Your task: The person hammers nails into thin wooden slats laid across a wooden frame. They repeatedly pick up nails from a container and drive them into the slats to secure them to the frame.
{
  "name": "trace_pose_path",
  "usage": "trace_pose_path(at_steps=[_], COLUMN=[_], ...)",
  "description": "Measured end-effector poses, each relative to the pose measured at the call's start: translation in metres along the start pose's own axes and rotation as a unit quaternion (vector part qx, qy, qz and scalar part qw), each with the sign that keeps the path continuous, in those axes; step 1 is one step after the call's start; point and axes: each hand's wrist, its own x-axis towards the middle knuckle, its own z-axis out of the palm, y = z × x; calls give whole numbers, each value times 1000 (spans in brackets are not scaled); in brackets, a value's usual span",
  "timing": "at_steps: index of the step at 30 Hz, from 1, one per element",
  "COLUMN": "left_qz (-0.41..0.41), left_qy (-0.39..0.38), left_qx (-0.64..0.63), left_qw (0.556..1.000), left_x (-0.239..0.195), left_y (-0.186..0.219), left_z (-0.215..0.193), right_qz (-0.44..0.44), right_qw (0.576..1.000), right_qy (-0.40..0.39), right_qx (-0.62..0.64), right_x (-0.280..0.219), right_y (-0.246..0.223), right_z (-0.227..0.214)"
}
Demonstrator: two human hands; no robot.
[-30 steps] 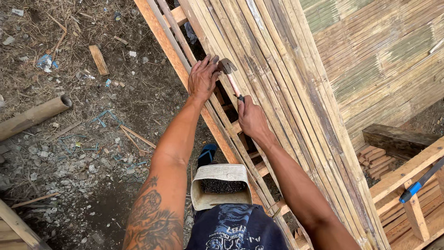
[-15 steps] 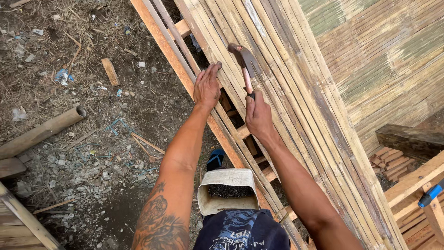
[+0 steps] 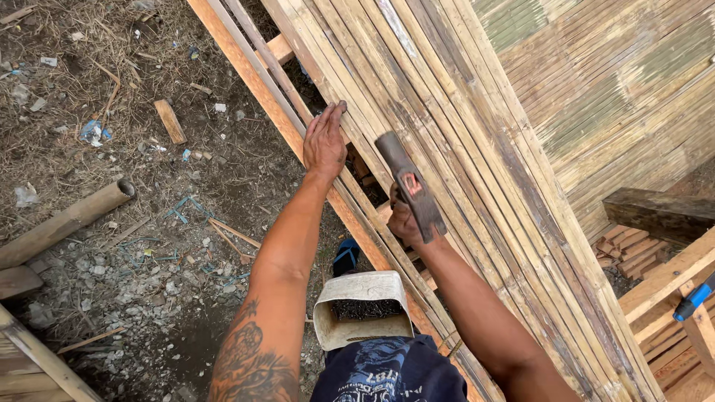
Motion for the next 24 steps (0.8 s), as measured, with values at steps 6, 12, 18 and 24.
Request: trace_pose_path(at_steps=[6,12,18,24], left_qz=[-25,-14,-33,185], left_qy=[-23,-47,-254,-695], left_qx=[20,40,2,-145], left_qw=[999,998,967,679], left_x=[11,-3,-13,-192], left_y=[4,22,112,257], left_z=[-9,-24,-44,-26], right_qz=[196,181,205,246], right_qw=[978,982,970,945], right_qy=[-76,45,101,170], right_qx=[16,40,82,131], right_x=[-9,-126,-239,-341], right_y=[5,60,112,166], right_z=[1,-2,-9,-14])
